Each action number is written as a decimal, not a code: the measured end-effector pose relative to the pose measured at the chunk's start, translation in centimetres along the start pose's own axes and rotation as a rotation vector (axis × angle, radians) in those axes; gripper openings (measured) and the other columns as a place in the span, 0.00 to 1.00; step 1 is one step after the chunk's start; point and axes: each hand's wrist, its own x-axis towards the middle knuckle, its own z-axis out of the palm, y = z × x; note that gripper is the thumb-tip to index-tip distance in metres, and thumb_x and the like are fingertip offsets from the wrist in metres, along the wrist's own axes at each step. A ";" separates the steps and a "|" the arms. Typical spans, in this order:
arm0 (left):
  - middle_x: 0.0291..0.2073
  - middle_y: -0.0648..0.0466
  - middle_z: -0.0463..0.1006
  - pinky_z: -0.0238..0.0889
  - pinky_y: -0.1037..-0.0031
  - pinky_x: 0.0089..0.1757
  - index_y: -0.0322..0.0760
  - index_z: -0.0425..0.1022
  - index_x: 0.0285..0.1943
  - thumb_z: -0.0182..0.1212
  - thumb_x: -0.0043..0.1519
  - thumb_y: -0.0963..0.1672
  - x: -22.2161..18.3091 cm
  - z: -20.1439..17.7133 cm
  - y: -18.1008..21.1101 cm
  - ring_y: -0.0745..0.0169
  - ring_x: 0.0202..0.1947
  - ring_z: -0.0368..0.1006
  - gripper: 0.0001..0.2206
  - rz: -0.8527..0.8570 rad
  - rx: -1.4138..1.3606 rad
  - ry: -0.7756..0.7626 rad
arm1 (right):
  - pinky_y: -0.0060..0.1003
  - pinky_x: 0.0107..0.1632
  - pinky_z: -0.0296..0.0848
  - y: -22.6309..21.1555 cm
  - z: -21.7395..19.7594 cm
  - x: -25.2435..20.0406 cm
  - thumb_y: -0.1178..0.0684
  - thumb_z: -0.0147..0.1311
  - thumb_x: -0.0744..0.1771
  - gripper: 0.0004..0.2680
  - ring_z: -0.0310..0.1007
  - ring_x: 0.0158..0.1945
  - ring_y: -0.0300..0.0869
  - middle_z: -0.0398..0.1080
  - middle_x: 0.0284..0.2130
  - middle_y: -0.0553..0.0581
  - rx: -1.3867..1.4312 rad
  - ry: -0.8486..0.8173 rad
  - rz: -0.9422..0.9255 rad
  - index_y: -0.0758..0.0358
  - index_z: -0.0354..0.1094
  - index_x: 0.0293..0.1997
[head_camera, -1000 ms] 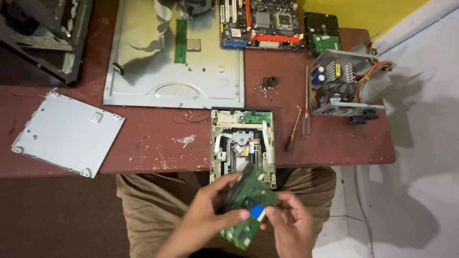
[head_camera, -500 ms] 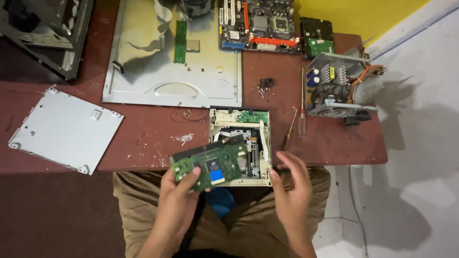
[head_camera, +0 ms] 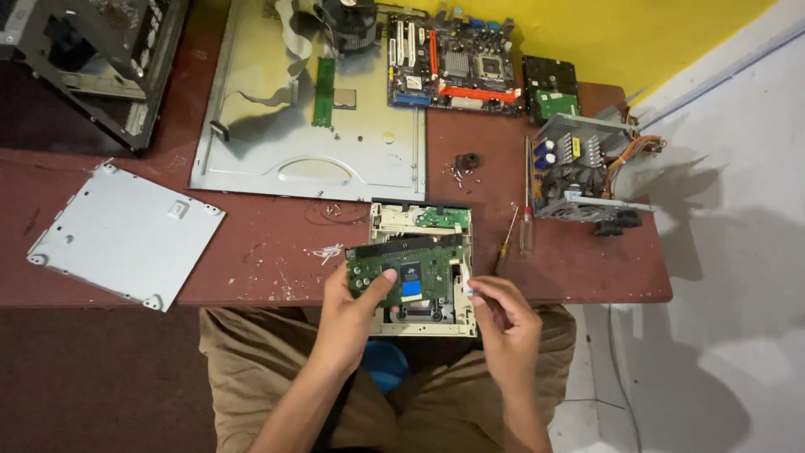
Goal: Disassembling and reassembling a computer optical drive by removing screws, the internal PCB, and the metal cover.
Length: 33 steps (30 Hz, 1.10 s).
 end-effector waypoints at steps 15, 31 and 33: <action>0.38 0.52 0.79 0.77 0.70 0.30 0.34 0.75 0.48 0.61 0.62 0.44 -0.4 1.0 0.1 0.61 0.36 0.74 0.10 0.034 0.179 -0.101 | 0.30 0.40 0.74 0.1 0.4 1.6 0.55 0.57 0.67 0.05 0.72 0.41 0.39 0.72 0.38 0.55 0.087 -0.026 -0.004 0.65 0.76 0.36; 0.35 0.53 0.76 0.79 0.69 0.30 0.34 0.74 0.45 0.61 0.63 0.43 0.0 0.7 -0.7 0.61 0.35 0.72 0.07 -0.011 0.151 -0.116 | 0.26 0.30 0.65 0.9 0.8 1.8 0.57 0.56 0.68 0.05 0.61 0.32 0.35 0.64 0.34 0.52 0.256 -0.061 0.051 0.67 0.72 0.35; 0.36 0.53 0.76 0.80 0.69 0.31 0.34 0.74 0.45 0.61 0.63 0.44 -0.1 0.8 -0.4 0.62 0.36 0.72 0.08 -0.024 0.168 -0.113 | 0.26 0.30 0.64 1.0 0.8 1.8 0.57 0.56 0.68 0.05 0.61 0.32 0.35 0.64 0.34 0.52 0.252 -0.055 0.059 0.67 0.72 0.35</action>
